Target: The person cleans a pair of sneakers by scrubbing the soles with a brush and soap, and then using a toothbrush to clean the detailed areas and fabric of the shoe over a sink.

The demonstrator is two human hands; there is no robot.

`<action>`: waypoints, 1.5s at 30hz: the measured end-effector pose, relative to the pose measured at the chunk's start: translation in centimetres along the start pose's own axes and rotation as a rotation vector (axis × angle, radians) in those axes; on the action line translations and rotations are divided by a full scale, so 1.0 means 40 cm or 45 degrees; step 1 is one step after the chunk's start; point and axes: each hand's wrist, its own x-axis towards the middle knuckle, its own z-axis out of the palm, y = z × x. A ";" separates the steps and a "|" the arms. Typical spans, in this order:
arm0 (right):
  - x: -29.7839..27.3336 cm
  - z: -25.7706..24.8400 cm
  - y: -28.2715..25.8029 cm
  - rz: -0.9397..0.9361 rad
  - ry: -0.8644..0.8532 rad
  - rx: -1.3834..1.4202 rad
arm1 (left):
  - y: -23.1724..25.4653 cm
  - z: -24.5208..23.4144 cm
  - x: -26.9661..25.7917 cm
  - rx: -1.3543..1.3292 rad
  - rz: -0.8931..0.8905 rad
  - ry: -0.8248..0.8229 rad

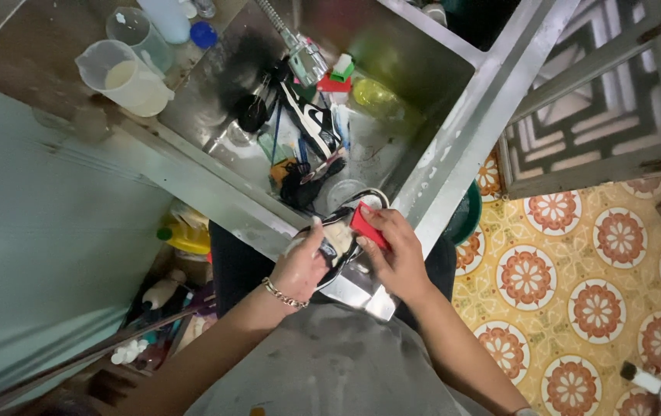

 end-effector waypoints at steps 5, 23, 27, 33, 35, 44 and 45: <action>-0.053 0.051 0.001 -0.105 -0.030 0.003 | 0.044 0.085 -0.052 -0.224 -0.022 -0.242; 0.040 -0.010 0.010 -0.204 -0.161 0.051 | 0.060 0.079 -0.053 -0.280 -0.075 -0.530; -0.037 0.026 0.062 -0.246 -0.222 0.158 | 0.048 0.061 -0.040 -0.274 -0.108 -0.554; 0.046 -0.029 0.002 -0.263 -0.197 0.097 | 0.021 0.060 -0.009 -0.325 -0.082 -0.440; 0.026 -0.029 -0.104 -0.380 -0.406 0.173 | 0.011 0.020 0.012 -0.195 -0.172 -0.479; 0.047 -0.008 -0.129 -0.357 -0.310 0.300 | 0.049 0.071 -0.043 -0.183 -0.168 -0.313; 0.022 -0.002 -0.067 -0.349 -0.313 0.304 | 0.026 0.061 -0.039 -0.185 -0.175 -0.306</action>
